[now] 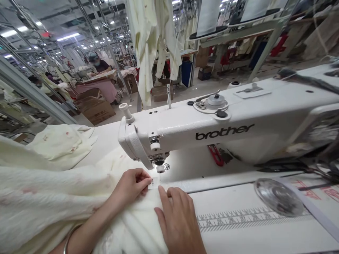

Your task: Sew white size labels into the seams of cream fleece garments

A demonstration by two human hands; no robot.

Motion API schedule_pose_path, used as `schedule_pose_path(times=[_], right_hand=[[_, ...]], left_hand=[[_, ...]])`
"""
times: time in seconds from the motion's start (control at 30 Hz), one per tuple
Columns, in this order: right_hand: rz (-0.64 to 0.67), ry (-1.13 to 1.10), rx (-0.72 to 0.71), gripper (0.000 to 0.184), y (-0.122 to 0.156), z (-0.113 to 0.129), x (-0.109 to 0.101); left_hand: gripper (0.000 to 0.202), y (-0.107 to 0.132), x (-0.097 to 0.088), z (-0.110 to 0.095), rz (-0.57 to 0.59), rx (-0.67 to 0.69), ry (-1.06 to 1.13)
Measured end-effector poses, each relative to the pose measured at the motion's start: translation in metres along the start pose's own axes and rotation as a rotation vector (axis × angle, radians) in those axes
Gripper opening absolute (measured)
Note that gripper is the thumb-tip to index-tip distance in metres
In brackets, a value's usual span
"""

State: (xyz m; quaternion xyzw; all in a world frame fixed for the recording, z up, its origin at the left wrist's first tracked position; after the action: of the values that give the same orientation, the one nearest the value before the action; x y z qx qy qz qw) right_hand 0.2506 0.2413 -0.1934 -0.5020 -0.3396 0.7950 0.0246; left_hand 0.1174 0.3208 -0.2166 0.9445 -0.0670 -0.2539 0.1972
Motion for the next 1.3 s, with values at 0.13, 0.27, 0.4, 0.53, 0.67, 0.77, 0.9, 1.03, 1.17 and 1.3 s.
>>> schedule_pose_path(times=[0.13, 0.27, 0.4, 0.53, 0.67, 0.77, 0.9, 1.03, 1.17, 1.3], right_hand=[[0.018, 0.003, -0.008, 0.034, 0.001, 0.0, 0.003], [0.002, -0.004, 0.001, 0.033, -0.001, 0.001, 0.002], [-0.005, 0.0, -0.001, 0.033, 0.0, 0.001, 0.002], [-0.001, -0.009, 0.002, 0.033, 0.001, 0.0, 0.003], [-0.001, -0.003, -0.016, 0.034, 0.002, 0.002, 0.003], [0.0, 0.008, -0.021, 0.036, 0.002, 0.003, 0.003], [0.006, 0.021, -0.01, 0.035, 0.001, 0.002, 0.003], [0.014, 0.025, -0.014, 0.035, 0.001, 0.003, 0.004], [0.045, 0.045, -0.008, 0.035, 0.002, 0.001, 0.007], [0.048, 0.056, -0.014, 0.035, 0.001, 0.001, 0.008]], left_hand=[[0.009, -0.002, 0.001, 0.001, 0.005, -0.013, 0.002], [0.007, -0.002, 0.001, 0.0, 0.016, -0.016, 0.011], [0.007, -0.003, 0.001, 0.0, 0.026, -0.012, 0.011], [0.008, -0.002, 0.0, 0.001, 0.02, -0.01, -0.001], [0.007, -0.003, 0.001, 0.002, 0.008, 0.003, -0.012], [0.007, -0.004, 0.001, 0.002, 0.002, 0.016, -0.022], [0.008, -0.006, 0.001, 0.003, -0.001, 0.027, -0.043], [0.007, -0.007, 0.003, 0.001, -0.01, 0.034, -0.079], [0.005, -0.002, 0.0, -0.006, -0.034, 0.052, -0.145], [0.022, 0.024, -0.014, -0.026, -0.083, 0.267, -0.396]])
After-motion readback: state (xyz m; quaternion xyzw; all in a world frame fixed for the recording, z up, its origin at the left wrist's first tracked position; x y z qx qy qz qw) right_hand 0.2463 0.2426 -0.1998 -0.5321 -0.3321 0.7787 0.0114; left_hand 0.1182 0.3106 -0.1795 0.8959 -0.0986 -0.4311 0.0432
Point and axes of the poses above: each hand's wrist, its own y-axis away from the middle knuckle, its own x-axis out of the palm, z = x × y, the point moved 9 cm from there along -y, towards the middle knuckle, and after that the axes turned 3 degrees about y, right-handed, at the moved point
